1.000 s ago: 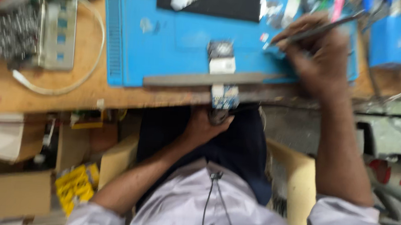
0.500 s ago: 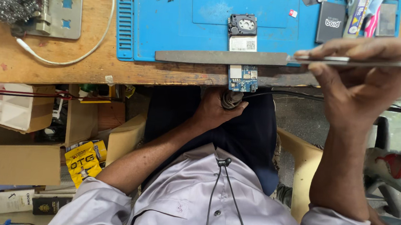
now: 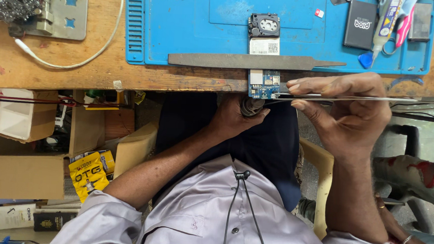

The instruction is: The person solders a small circuit board held on a blue mat with a yellow-handled soldering iron, steadying the board with the other hand. They then apply paste from a syringe onto the board, resume soldering, pick at the board with tweezers, and use a hot air tool on the board near their lap.

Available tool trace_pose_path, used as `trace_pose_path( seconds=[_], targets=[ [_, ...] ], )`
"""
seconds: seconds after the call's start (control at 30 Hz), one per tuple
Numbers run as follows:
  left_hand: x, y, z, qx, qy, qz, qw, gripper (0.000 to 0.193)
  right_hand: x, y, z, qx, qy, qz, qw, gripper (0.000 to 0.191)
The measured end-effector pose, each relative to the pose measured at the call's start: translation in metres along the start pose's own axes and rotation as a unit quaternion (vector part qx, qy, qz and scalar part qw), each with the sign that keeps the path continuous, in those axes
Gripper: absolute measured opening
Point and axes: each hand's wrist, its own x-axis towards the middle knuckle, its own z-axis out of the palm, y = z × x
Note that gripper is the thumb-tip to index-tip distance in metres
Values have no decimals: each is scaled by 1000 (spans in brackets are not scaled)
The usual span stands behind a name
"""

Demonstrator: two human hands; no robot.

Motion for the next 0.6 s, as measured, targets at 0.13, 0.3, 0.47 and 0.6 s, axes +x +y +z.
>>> trace_pose_path(
  seconds=[0.13,0.3,0.47,0.6],
  targets=[
    [1,1,1,9,11,8,1000,26,-2,2,2,2,3,5,1000,45],
    [3,2,0,28,3,-8,1000,24,-8,6,3,13,22,19,999,41],
    [5,5,-1,1,20,34,999,25,-11,13,3,29,37,20,999,42],
    [6,6,-3,15,0,0,1000,22,-13,14,5,41,39,14,998,43]
  ],
)
